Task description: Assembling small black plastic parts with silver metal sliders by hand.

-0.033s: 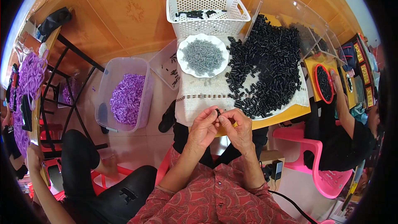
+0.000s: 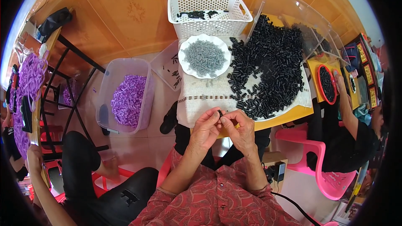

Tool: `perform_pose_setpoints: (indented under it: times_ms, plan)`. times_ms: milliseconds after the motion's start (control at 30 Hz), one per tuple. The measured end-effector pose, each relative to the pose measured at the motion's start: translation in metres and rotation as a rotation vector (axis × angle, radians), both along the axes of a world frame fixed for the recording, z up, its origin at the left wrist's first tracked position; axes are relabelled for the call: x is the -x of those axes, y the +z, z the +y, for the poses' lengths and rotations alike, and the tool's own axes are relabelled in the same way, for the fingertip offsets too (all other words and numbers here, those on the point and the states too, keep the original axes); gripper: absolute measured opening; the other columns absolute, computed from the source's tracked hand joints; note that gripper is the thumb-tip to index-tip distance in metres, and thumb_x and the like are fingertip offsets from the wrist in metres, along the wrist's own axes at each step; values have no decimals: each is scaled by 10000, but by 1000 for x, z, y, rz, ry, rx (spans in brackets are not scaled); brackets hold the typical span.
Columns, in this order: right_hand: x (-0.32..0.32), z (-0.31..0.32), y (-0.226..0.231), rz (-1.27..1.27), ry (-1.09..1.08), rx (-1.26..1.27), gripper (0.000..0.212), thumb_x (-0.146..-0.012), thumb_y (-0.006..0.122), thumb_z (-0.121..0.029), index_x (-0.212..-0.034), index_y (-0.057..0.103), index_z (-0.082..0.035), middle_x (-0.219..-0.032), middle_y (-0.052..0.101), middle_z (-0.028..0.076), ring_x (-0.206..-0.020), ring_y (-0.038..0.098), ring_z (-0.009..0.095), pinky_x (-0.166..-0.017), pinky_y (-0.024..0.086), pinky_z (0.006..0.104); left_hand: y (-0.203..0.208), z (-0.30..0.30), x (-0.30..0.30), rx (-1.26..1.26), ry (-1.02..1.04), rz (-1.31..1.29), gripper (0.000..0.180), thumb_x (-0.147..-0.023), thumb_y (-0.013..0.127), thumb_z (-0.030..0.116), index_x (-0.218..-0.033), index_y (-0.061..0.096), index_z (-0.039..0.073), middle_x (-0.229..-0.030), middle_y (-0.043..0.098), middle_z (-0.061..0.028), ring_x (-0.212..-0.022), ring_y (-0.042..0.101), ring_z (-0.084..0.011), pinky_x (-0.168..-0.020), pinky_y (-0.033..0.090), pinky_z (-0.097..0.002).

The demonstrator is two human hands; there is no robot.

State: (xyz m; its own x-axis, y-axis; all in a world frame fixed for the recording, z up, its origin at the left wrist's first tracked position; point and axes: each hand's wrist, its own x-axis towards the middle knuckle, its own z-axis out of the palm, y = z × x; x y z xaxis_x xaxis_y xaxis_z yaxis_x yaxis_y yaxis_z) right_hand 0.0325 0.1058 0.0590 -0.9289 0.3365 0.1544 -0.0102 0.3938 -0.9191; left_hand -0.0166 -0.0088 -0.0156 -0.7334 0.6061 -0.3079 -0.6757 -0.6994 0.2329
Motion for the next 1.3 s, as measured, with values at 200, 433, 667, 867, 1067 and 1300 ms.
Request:
perform_pose_setpoints:
  times_ms: [200,433,667,867,1067,1300]
  plan:
    - [0,4,-11,2,-14,9,117,-844,698,-79,-813,628,9,-759,625,64,-648,621,101,-577,476,227,-2,0,-2,9,-15,42,181,-912,612,75,-1091,624,48,-1051,658,-98,-883,612,-138,-771,493,-253]
    - [4,8,-11,42,-21,-113,142,-821,725,-83,-782,617,2,-722,637,60,-617,620,90,-545,488,225,-4,2,-3,-40,-67,13,188,-916,603,98,-1103,613,84,-1075,637,-63,-938,602,-144,-814,494,-273]
    - [6,15,-12,23,-40,-153,156,-822,727,-96,-772,613,-1,-730,636,55,-617,619,93,-537,487,226,2,7,-4,-158,-126,-115,201,-920,588,71,-1120,605,62,-1005,640,-44,-878,600,-117,-756,501,-238]
    - [9,31,-10,-20,-8,-18,79,-844,693,-81,-862,661,-11,-757,632,48,-663,604,89,-582,481,232,-1,4,-3,-102,-110,-147,212,-929,574,59,-1137,585,22,-1032,620,-75,-861,596,-123,-740,515,-220]
    - [5,76,-17,3,-292,-335,78,-826,665,-28,-896,669,6,-775,631,90,-619,582,139,-570,461,261,2,3,-2,-98,-108,-163,252,-927,571,45,-1174,549,3,-1078,584,-128,-893,576,-162,-749,513,-235]
    - [1,101,-20,-113,-379,-529,57,-805,647,-41,-860,657,-26,-797,626,149,-687,619,340,-606,487,413,2,5,-2,-94,-128,-158,241,-927,568,39,-1165,559,3,-1060,598,-129,-888,585,-162,-750,513,-237]
